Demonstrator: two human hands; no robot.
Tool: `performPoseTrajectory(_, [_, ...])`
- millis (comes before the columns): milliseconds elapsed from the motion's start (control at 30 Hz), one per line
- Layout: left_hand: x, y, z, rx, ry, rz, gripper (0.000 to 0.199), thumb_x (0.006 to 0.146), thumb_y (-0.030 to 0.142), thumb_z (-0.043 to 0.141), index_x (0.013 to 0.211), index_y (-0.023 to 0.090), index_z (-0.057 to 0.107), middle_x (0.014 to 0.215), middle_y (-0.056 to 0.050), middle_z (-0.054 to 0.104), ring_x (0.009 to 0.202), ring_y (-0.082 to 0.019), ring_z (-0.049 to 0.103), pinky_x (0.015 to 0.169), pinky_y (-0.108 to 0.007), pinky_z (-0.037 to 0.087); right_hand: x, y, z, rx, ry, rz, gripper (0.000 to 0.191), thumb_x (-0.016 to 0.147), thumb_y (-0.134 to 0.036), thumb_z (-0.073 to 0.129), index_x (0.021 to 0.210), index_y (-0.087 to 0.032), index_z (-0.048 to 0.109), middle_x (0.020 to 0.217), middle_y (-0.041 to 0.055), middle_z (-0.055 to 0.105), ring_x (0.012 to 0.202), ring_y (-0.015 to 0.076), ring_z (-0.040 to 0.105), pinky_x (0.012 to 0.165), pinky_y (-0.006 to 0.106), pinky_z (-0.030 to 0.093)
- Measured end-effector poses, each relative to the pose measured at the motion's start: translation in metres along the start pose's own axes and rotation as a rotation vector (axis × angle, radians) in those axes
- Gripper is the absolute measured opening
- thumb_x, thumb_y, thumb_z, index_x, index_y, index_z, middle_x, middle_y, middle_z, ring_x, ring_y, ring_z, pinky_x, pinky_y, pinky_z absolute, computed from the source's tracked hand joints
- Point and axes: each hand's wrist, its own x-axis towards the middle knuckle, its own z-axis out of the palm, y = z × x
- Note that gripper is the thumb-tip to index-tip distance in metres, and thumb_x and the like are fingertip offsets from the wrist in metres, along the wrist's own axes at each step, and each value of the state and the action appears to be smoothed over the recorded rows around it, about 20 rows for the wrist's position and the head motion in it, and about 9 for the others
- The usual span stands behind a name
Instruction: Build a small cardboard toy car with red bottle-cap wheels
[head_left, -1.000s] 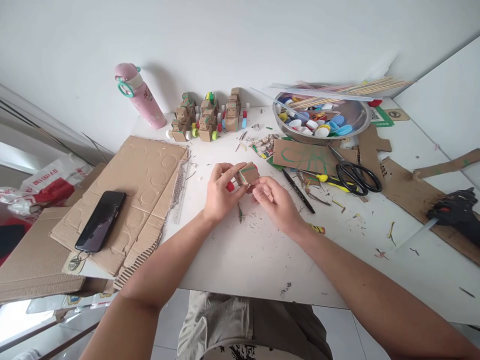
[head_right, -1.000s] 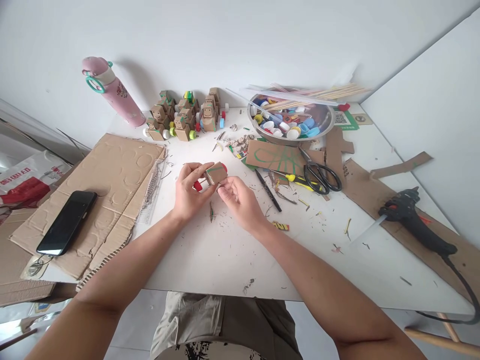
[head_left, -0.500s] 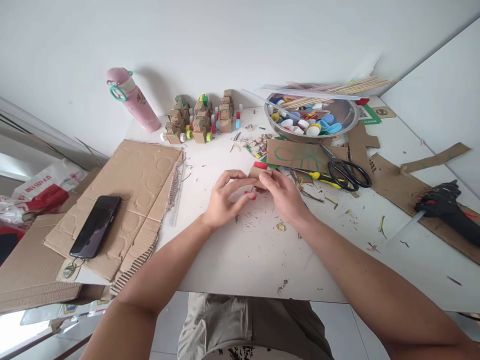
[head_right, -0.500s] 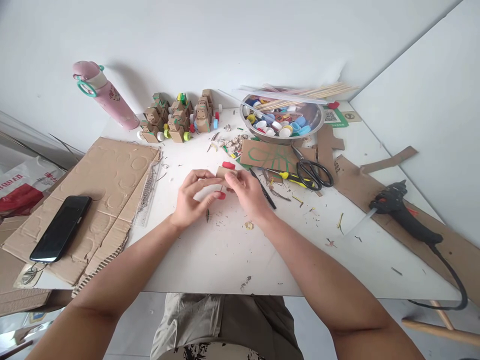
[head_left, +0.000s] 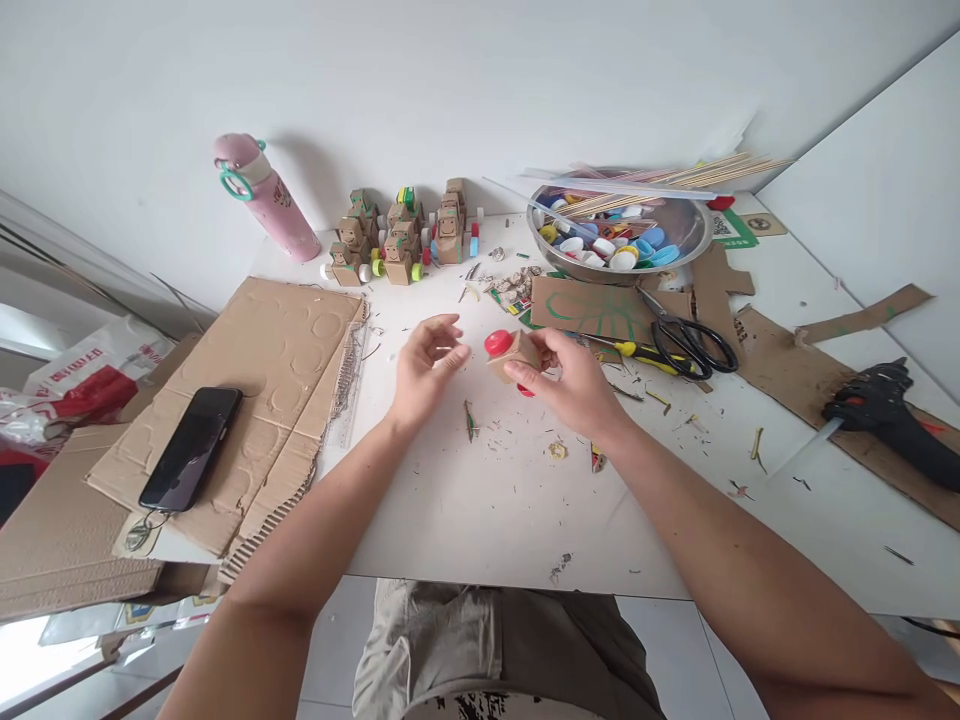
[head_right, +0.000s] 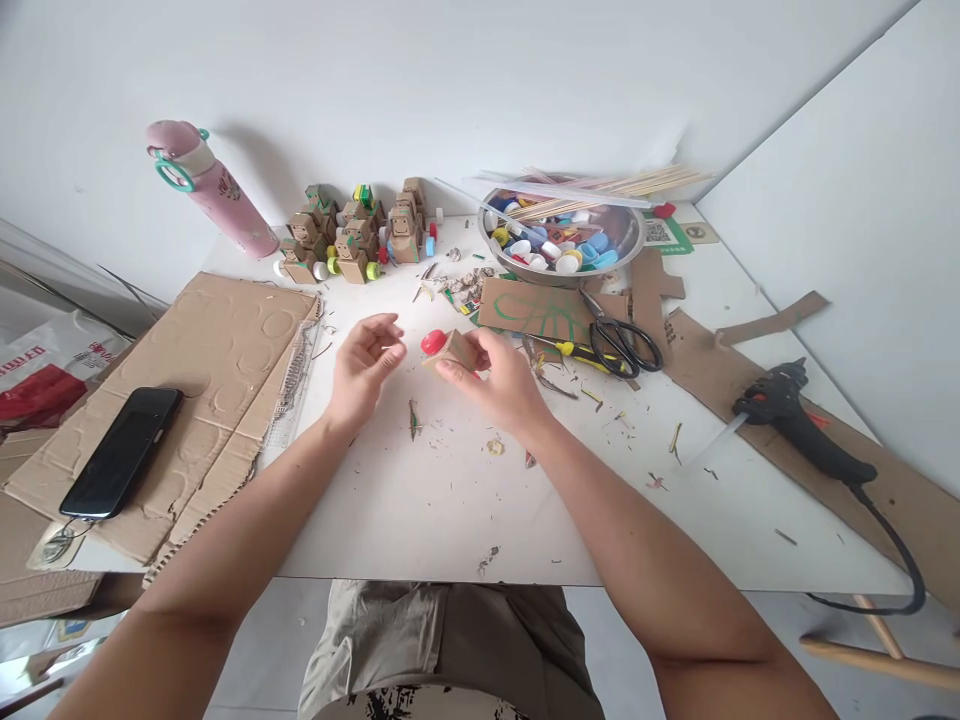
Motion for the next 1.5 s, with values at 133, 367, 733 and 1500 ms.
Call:
performPoseTrajectory(133, [-0.007,0.000,0.004,0.087,-0.383,0.004,0.089,0.066,0.067,0.098,0.140,0.027,0.071,0.147,-0.012,0.072,0.136,-0.031,0.067,0.116,-0.043,0.052,-0.005,-0.003,0.004,-0.171,-0.016,-0.129,0.040,0.086,-0.063,0.079,0.088,-0.026,0.066,0.091,0.0070,0.074,0.083,0.0252,0.067,0.067,0.037,0.055])
performPoseTrajectory(367, [-0.003,0.007,0.006,-0.161,-0.395,-0.255,0.069,0.058,0.064,0.103,0.108,0.021,0.080,0.104,-0.005,0.079,0.100,-0.024,0.072,0.097,-0.038,0.055,-0.003,-0.008,0.001,0.167,-0.064,-0.029,0.078,0.078,-0.099,0.062,0.100,-0.025,0.074,0.091,0.0083,0.078,0.083,0.0263,0.073,0.078,0.042,0.061])
performPoseTrajectory(733, [-0.004,0.014,0.010,-0.256,-0.416,-0.365,0.065,0.051,0.062,0.106,0.093,0.021,0.077,0.090,-0.002,0.073,0.088,-0.020,0.067,0.087,-0.035,0.052,-0.006,-0.027,-0.004,0.305,-0.029,0.082,0.053,0.073,-0.074,0.087,0.076,-0.025,0.067,0.068,0.0001,0.070,0.056,0.0182,0.068,0.060,0.036,0.060])
performPoseTrajectory(1500, [0.003,0.006,0.002,0.304,-0.120,-0.089,0.059,0.061,0.023,0.098,0.114,0.023,0.074,0.112,-0.006,0.079,0.100,-0.023,0.074,0.094,-0.036,0.059,0.011,0.003,-0.021,0.225,0.311,0.030,0.053,0.099,-0.072,0.052,0.068,-0.029,0.041,0.068,0.0026,0.058,0.065,0.0219,0.062,0.063,0.039,0.054])
